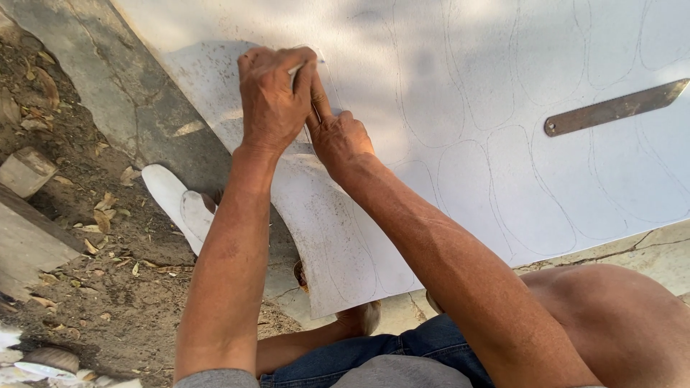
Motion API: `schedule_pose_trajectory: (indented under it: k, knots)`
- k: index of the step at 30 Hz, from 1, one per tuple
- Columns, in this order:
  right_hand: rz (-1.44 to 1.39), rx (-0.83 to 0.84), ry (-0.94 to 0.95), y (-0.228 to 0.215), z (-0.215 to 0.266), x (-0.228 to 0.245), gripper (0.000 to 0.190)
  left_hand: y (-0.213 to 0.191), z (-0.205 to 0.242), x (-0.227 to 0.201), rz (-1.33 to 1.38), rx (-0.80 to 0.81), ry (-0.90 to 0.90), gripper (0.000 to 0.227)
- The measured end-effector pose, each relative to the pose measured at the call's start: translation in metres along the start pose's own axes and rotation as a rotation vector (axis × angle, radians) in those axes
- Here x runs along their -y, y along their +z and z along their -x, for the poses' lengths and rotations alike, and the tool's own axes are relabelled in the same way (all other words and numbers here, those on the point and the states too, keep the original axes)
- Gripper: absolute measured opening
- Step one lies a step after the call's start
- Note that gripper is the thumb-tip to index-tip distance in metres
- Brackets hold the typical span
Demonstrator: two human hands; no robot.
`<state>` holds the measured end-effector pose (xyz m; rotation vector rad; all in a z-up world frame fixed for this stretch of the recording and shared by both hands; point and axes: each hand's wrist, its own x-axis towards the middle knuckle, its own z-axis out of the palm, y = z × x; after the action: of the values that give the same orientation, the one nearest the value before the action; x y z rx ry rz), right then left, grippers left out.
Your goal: Tracing shoe sole templates onto a large sheet of foam material using a marking tool.
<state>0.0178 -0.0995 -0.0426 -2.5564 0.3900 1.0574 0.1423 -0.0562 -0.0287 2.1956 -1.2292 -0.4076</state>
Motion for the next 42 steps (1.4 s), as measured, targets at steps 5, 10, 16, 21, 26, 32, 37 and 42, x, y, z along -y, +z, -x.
schedule_pose_trajectory:
  k: [5,10,16,21,26,32,37,42]
  knots:
    - [0.104,-0.014,-0.054,0.000,0.000,-0.006,0.103,-0.005,-0.002,-0.006,0.051,-0.017,0.054,0.010]
    - [0.012,0.008,-0.069,-0.004,0.003,-0.007,0.101,-0.007,-0.006,0.001,0.016,-0.019,0.074,0.011]
    - [0.122,-0.149,-0.077,0.000,0.005,-0.008,0.101,-0.012,-0.011,0.006,-0.016,-0.037,0.077,0.013]
    - [0.149,-0.153,-0.057,-0.001,0.005,-0.007,0.096,-0.013,-0.004,0.011,-0.058,-0.075,0.078,0.010]
    - [0.154,-0.112,-0.068,-0.008,0.008,-0.007,0.097,-0.018,0.010,0.017,-0.103,-0.059,0.058,0.012]
    - [0.124,-0.058,-0.074,-0.016,0.009,-0.007,0.097,-0.021,0.023,0.020,-0.194,-0.068,0.067,0.016]
    - [0.101,-0.044,-0.078,-0.017,0.008,-0.008,0.093,-0.022,0.036,0.016,-0.214,-0.065,0.062,0.014]
    - [0.141,-0.050,-0.086,-0.017,0.010,-0.010,0.099,-0.019,0.055,0.008,-0.240,-0.059,0.051,0.013]
